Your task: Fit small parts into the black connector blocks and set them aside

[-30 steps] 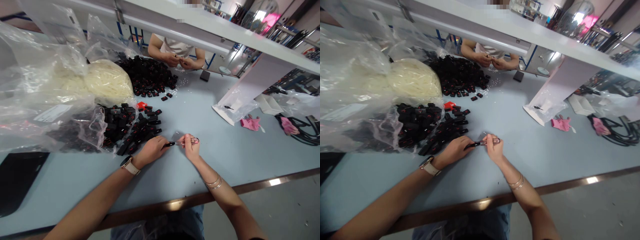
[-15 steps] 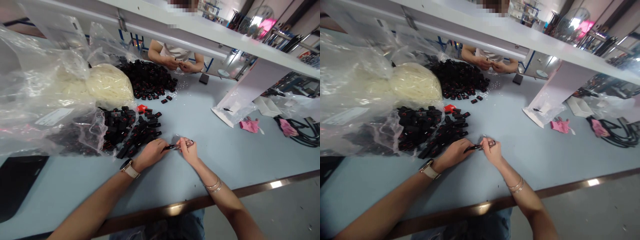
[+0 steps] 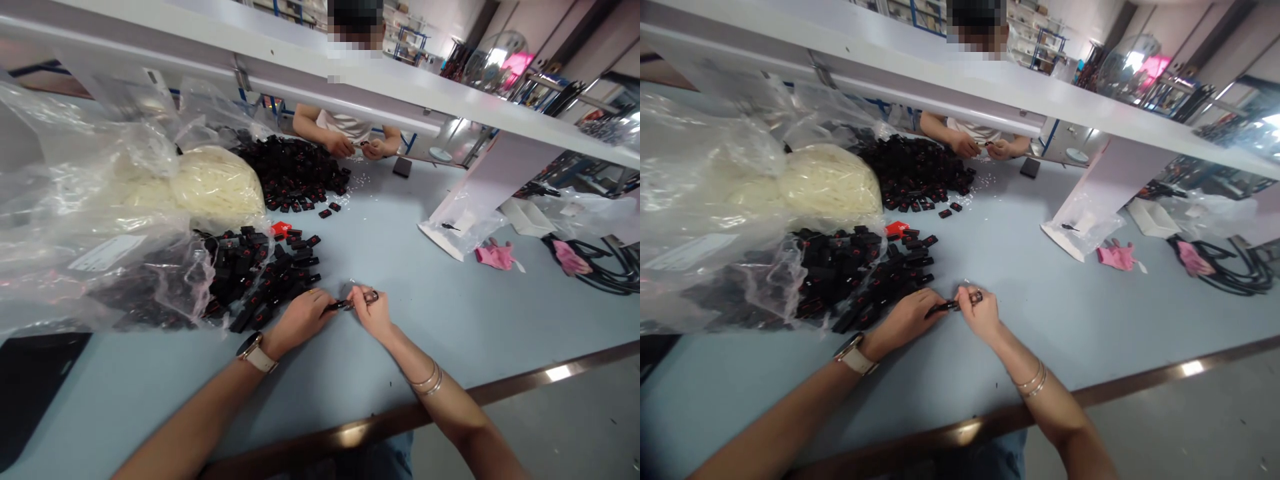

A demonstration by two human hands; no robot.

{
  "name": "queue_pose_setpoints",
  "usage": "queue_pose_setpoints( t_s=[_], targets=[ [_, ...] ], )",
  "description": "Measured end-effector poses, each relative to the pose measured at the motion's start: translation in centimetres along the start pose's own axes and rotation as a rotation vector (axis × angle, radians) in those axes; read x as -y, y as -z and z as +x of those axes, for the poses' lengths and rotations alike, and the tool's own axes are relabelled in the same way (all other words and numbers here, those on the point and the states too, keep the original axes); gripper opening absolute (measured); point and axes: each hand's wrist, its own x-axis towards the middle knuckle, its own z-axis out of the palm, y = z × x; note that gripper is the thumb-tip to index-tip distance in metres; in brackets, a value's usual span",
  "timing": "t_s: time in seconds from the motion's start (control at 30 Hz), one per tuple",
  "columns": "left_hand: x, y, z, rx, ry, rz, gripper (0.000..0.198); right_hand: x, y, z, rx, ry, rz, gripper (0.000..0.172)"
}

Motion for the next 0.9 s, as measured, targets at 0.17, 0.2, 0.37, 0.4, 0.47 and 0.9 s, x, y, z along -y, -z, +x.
queue_pose_setpoints(
  t_s=[0.17, 0.2, 0.37, 0.4, 0.47, 0.9],
  targets=[
    [0.0, 0.1, 0.0, 0.030, 0.014, -0.020, 0.014, 0.3, 0.2, 0.1, 0.031, -0.042, 0.013, 0.044],
    [0.0, 0.1, 0.0, 0.028, 0.014, -0.022, 0.014, 0.3, 0.2, 0.1, 0.042, -0.051, 0.010, 0.044],
    [0.2, -0.1, 0.0, 0.005, 0.000, -0.003, 0.016, -0.1, 0.0, 0.5, 0.072, -0.182, 0.084, 0.044],
    [0.2, -0.1, 0.0, 0.000, -0.007, 0.001, 0.016, -0.2, -0.1, 0.6, 0.074, -0.221, 0.119, 0.045],
    [0.1, -0.1, 0.0, -0.012, -0.017, 0.003, 0.015, -0.3, -0.1, 0.8, 0.075, -0.295, 0.189, 0.046],
    [0.0, 0.1, 0.0, -0.014, -0.031, -0.005, 0.018, -1.5, -0.5, 1.7, 0.077, -0.562, 0.486, 0.054]
  ],
)
